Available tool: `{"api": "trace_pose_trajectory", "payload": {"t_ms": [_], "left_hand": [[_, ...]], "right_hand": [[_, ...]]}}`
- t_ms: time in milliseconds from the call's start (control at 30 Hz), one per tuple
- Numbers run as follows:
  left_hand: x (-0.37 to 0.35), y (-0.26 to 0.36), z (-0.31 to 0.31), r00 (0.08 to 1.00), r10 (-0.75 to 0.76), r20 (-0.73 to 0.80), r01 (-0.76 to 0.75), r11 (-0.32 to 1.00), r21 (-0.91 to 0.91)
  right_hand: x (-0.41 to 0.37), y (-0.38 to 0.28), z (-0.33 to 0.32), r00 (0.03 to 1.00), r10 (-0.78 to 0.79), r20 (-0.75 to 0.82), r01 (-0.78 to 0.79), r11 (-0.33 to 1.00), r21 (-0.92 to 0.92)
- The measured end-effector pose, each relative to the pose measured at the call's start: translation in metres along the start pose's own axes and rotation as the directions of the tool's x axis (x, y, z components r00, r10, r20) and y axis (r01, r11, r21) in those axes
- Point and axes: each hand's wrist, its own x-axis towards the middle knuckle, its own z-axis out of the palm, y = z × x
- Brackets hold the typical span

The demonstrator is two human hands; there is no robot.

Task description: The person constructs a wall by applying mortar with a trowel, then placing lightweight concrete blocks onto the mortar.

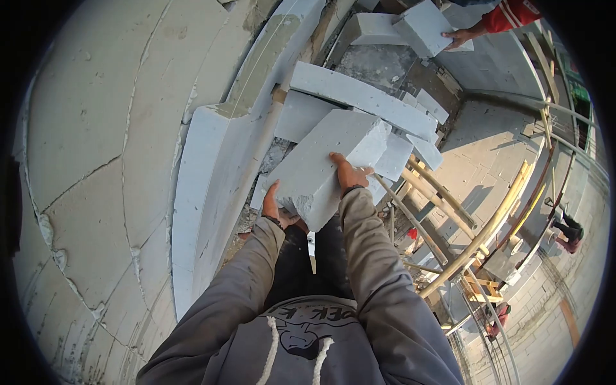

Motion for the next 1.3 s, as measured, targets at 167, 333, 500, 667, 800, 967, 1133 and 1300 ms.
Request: {"api": "trace_pose_trajectory", "payload": {"t_ms": [167,333,500,667,800,967,1133,1300], "left_hand": [[-0.003,0.023,0.006,0.997,-0.070,-0.025,0.071,0.997,0.019],[0.006,0.036,0.000,0.989,-0.142,-0.038,0.141,0.990,-0.024],[0.021,0.040,-0.006,0.987,-0.151,-0.058,0.151,0.989,-0.007],[0.017,0.045,-0.011,0.990,-0.130,-0.049,0.131,0.991,0.003],[0.021,0.043,-0.012,0.966,-0.224,-0.129,0.212,0.972,-0.099],[0.022,0.046,-0.015,0.973,-0.228,-0.044,0.225,0.972,-0.062],[-0.016,0.049,0.012,0.902,0.092,0.423,-0.037,0.990,-0.135],[-0.095,0.093,0.060,0.876,0.337,0.346,-0.344,0.938,-0.041]], "right_hand": [[-0.069,-0.038,-0.047,0.910,-0.267,0.319,0.334,0.925,-0.180],[-0.076,-0.060,-0.082,0.349,-0.652,0.673,0.672,-0.327,-0.665],[-0.047,-0.100,-0.055,0.112,-0.243,0.963,0.608,-0.750,-0.260],[-0.024,-0.100,-0.031,-0.063,-0.136,0.989,0.622,-0.780,-0.068],[-0.036,-0.117,-0.016,-0.009,-0.006,1.000,0.632,-0.775,0.001],[-0.071,-0.146,-0.013,0.062,0.100,0.993,0.565,-0.824,0.047],[-0.137,-0.206,-0.029,-0.092,0.088,0.992,0.485,-0.866,0.122],[-0.217,-0.291,-0.031,-0.189,0.060,0.980,0.304,-0.946,0.116]]}}
